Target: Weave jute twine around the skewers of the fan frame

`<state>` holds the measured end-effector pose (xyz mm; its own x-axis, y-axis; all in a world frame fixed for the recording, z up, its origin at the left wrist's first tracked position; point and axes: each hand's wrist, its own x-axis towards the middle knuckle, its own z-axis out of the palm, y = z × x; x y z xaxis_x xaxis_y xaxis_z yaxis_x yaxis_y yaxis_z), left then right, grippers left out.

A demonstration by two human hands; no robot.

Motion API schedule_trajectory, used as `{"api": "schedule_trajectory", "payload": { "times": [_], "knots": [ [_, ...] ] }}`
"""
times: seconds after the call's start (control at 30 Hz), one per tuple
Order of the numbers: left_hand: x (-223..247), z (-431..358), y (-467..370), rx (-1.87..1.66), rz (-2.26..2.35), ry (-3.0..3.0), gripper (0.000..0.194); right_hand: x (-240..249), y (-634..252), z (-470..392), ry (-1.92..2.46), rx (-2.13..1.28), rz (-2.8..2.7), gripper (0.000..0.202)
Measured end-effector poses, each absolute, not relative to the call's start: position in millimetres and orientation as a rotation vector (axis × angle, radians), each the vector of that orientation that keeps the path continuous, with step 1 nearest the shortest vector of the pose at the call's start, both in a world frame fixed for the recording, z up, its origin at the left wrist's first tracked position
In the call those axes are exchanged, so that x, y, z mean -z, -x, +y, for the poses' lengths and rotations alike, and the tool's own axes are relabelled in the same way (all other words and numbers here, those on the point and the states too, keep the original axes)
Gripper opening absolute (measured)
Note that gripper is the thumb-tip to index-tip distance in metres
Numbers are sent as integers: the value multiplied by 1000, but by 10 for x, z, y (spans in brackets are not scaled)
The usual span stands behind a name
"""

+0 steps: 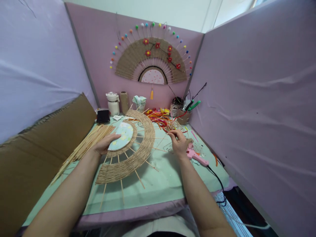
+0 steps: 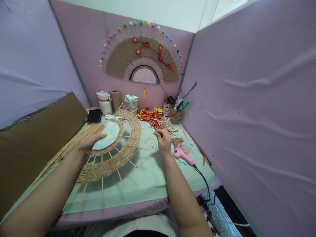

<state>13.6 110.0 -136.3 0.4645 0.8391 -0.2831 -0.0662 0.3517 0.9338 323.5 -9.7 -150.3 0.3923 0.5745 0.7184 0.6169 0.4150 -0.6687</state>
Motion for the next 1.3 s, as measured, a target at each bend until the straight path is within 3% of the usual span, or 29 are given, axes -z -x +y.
{"api": "schedule_trajectory", "payload": {
  "times": [0.33,0.67,0.9,1.1,1.3],
  "knots": [
    [1345,974,-218,-640,881,-933,31,1648,-3098,13,1278,-518,-1376,18],
    [1365,982,-293,-607,802,-876,28,1632,-3116,-6,1251,-303,-1309,23],
    [1328,967,-362,-661,677,-982,48,1630,-3149,-10,1328,-228,-1294,26],
    [1321,879,-531,-740,971,-983,27,1608,-3226,-11,1298,-207,-1338,19],
    [1315,881,-529,-754,1009,-1067,23,1574,-3323,-56,1302,-112,-1162,21]
  ]
}}
